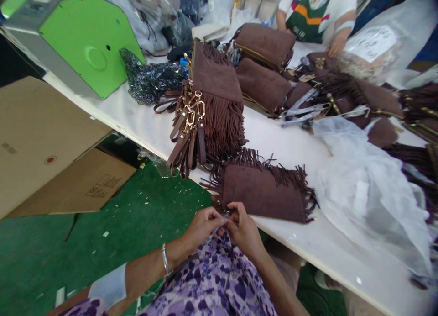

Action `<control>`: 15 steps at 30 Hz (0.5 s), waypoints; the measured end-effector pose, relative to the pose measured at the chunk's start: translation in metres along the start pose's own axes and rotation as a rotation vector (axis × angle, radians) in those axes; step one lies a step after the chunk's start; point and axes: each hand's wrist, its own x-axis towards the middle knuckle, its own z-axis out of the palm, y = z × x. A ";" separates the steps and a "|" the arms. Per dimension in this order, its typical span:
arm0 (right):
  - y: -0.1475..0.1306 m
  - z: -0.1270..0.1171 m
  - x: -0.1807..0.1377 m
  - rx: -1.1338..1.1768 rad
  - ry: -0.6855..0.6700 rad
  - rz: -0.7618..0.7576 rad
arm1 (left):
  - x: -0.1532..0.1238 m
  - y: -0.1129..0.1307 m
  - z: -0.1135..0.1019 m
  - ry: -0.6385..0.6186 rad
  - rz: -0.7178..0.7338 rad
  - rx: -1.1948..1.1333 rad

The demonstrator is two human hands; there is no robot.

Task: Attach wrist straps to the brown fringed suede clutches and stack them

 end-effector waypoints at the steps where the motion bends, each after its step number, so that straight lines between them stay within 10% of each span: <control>1: 0.000 0.000 0.000 0.008 -0.004 0.004 | 0.002 -0.001 0.000 0.005 0.002 0.009; 15: 0.014 0.022 -0.017 0.203 0.241 0.068 | 0.009 -0.003 0.000 -0.132 -0.513 -0.701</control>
